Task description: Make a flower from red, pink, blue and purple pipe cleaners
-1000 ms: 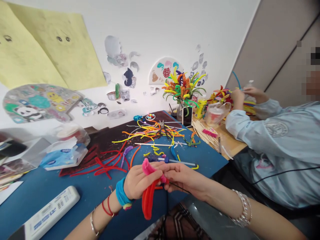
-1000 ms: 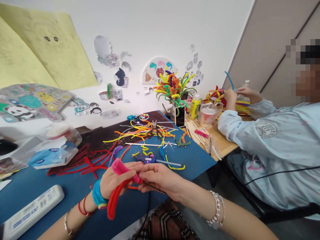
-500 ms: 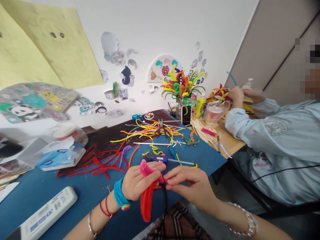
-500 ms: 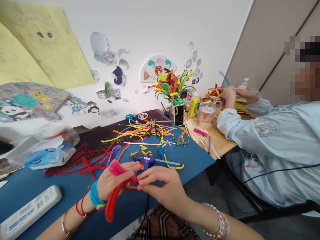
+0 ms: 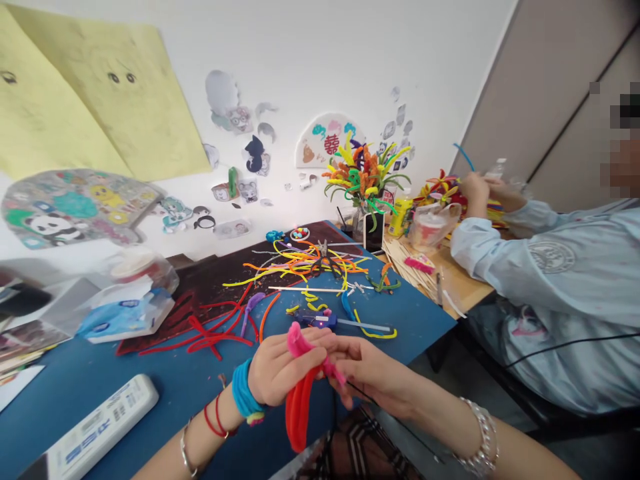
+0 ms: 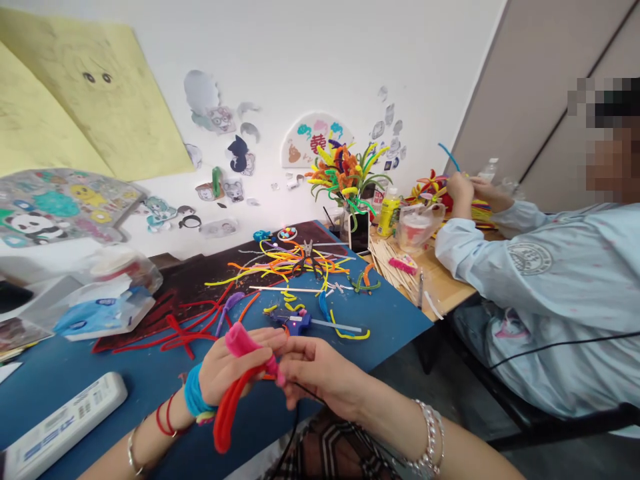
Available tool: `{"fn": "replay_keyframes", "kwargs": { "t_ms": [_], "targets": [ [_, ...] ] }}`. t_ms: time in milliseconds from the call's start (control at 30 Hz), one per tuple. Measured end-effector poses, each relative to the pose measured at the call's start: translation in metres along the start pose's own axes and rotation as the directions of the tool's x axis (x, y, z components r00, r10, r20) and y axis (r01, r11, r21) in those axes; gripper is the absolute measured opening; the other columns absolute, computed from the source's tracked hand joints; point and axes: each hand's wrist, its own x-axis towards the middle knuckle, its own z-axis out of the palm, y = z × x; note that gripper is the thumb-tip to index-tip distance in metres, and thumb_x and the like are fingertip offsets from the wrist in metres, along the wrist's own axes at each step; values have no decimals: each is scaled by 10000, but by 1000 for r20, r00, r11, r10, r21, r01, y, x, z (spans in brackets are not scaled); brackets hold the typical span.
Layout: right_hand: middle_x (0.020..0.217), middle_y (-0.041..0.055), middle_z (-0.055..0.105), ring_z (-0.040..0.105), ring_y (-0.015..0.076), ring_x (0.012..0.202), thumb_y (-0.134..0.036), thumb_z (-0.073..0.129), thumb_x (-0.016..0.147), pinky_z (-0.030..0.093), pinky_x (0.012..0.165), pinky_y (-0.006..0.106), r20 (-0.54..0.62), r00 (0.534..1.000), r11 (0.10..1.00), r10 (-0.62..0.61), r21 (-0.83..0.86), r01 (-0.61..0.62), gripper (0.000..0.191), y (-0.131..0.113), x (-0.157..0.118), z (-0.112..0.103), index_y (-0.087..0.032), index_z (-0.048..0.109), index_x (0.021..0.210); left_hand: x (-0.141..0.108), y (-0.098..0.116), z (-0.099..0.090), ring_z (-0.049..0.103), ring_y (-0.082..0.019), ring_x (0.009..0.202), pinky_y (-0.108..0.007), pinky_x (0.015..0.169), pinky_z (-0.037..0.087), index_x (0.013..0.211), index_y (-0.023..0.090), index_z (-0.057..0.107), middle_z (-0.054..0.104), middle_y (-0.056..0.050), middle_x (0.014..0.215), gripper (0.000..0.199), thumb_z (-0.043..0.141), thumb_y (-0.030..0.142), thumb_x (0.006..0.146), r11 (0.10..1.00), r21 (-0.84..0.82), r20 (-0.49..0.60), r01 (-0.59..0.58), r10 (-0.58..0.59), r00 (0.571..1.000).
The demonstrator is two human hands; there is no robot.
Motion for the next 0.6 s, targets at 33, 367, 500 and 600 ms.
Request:
{"fn": "replay_keyframes", "kwargs": {
  "t_ms": [33,367,500,600],
  "targets": [
    [588,-40,599,496,45,387,-306,742,694,414,373,155,35,999,999,34,-35,-33,214,-1,0,0,-139,625,758,-1,-1,0,528,-197,1202,-352,959,496,1208,94,457,675,-178,1097,286,371,186,952,1000,-4,-5,3,-3,1000],
    [619,56,648,581,130,533,-256,424,936,345,498,247,290,766,-78,-573,-950,301,255,10,-14,2,-166,609,786,5,3,1,593,-220,1124,-349,914,528,1188,74,475,692,-203,1041,277,397,180,945,1000,-15,-5,15,-15,1000],
    [498,7,553,481,103,418,-258,390,922,267,436,246,217,771,-8,-599,-964,265,308,13,-11,8,-172,552,675,2,2,2,583,-235,1137,-359,931,516,1171,77,490,683,-208,1069,271,472,135,907,1000,-4,17,26,-26,1000],
    [428,-48,472,414,67,359,-365,404,918,280,391,188,5,963,531,-268,-833,152,353,3,-8,13,-167,548,664,-2,0,1,575,-248,1146,-383,923,521,1202,73,464,673,-220,1085,296,457,151,916,999,-25,20,30,-30,999]
  ]
}}
